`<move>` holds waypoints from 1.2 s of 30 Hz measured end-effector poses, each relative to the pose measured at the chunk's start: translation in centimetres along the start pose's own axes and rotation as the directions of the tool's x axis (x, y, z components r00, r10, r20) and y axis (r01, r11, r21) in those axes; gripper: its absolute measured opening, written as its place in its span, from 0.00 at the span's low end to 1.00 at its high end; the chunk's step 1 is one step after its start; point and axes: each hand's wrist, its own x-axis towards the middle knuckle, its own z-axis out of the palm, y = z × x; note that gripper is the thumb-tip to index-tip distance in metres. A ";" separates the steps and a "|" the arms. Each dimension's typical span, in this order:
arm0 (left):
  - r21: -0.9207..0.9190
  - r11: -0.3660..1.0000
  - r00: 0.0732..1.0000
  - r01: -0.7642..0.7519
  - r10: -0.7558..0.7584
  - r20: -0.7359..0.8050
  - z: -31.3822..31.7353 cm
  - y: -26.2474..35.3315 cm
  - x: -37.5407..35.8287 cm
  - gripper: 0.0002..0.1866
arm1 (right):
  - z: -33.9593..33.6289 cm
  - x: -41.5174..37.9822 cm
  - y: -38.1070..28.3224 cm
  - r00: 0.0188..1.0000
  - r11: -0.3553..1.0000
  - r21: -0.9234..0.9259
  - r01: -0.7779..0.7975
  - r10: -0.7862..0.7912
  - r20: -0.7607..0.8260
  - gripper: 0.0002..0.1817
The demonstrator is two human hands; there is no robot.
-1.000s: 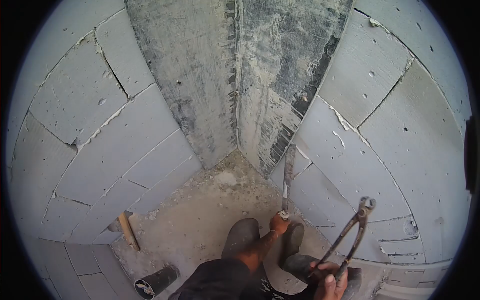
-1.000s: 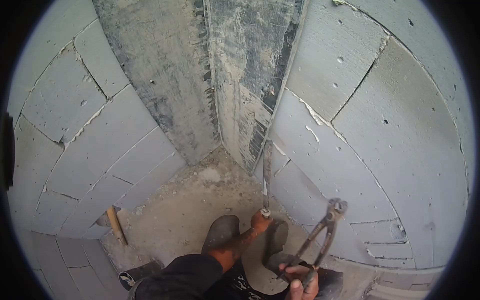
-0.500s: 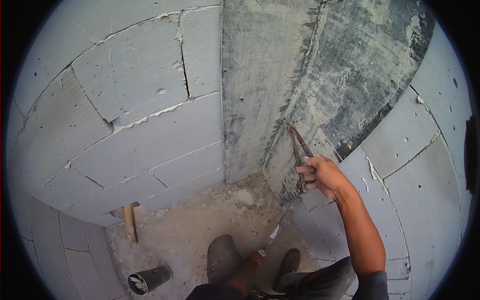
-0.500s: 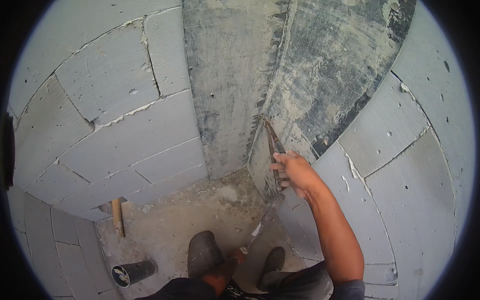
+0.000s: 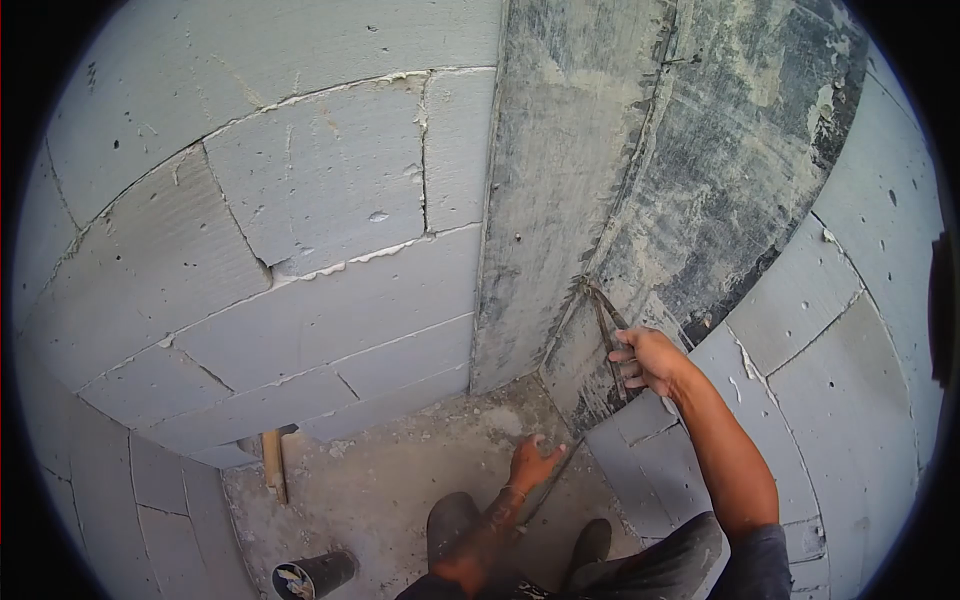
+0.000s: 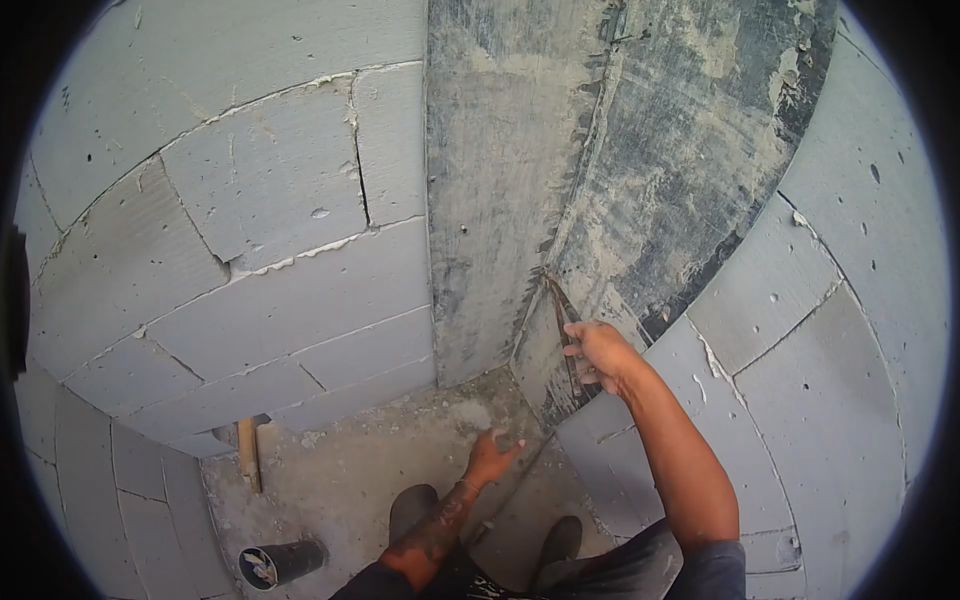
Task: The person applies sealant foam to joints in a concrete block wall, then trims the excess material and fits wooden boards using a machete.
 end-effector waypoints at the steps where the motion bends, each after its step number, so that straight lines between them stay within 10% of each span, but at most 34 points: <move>1: -0.200 0.978 0.998 -0.066 0.062 -0.026 -1.9 4.1 2.2 0.33 | 0.1 -0.1 0.0 1.000 1.000 -0.002 0.005 -0.005 -0.001 0.27; 5: -0.845 0.491 0.957 0.212 0.071 0.281 -4.6 16.8 8.4 0.34 | 0.0 0.8 -0.4 1.000 0.995 0.098 0.005 -0.005 0.004 0.23; 9: -0.842 0.385 0.899 0.377 0.066 0.432 -3.9 20.3 12.4 0.34 | 0.1 1.5 -0.5 1.000 0.999 0.049 0.005 -0.003 -0.026 0.18; 11: -0.716 0.673 0.976 0.186 -0.040 0.216 -3.5 20.5 12.9 0.32 | 0.3 1.1 -0.6 0.998 0.998 0.068 0.015 -0.012 -0.055 0.17; 17: -0.621 0.759 0.934 0.195 0.050 0.354 -5.3 20.3 12.8 0.29 | -0.4 2.4 -2.0 0.987 0.997 -0.035 -0.074 0.078 0.139 0.16; 18: -0.475 0.857 0.935 0.197 -0.019 0.353 -6.2 20.5 13.0 0.28 | 0.1 2.3 -2.1 0.990 0.996 -0.040 -0.080 0.084 0.117 0.17; 19: -0.129 0.989 0.997 -0.073 0.077 0.025 -6.9 20.7 12.9 0.29 | 0.1 2.2 -2.5 0.993 0.996 -0.049 -0.080 0.084 0.089 0.18; 20: 0.301 0.928 0.924 -0.219 0.296 -0.241 -8.6 22.0 11.5 0.30 | 0.0 3.5 -1.8 0.995 0.997 -0.032 -0.066 0.068 0.069 0.14; 21: 0.436 0.761 0.581 -0.480 0.648 -0.492 -10.9 23.9 10.9 0.26 | -0.6 4.0 -1.6 0.995 0.997 -0.026 -0.069 0.071 0.066 0.14; 24: 0.789 0.417 -0.163 -0.451 0.831 -0.532 -21.5 33.4 9.2 0.29 | -0.9 5.0 -0.5 0.987 0.996 -0.026 -0.090 0.093 0.134 0.10; 33: 0.921 0.370 -0.191 -0.121 0.902 -0.387 -26.2 35.7 15.3 0.38 | 3.0 4.7 2.2 0.958 0.788 0.600 -0.141 -0.043 0.282 0.06; 34: 0.922 0.366 -0.211 -0.124 0.899 -0.385 -26.2 35.7 15.2 0.37 | 3.0 4.6 2.2 0.984 0.984 -0.156 0.088 -0.110 -0.142 0.08; 35: 0.921 0.365 -0.182 -0.140 0.904 -0.386 -26.3 35.7 15.3 0.37 | 3.4 2.6 2.2 0.834 0.545 -0.836 -0.067 -0.429 -0.347 0.10; 36: 0.928 0.354 -0.223 -0.118 0.901 -0.372 -26.8 36.0 15.6 0.38 | 3.5 -1.3 2.0 0.879 0.511 -0.854 -0.101 -0.356 -0.317 0.12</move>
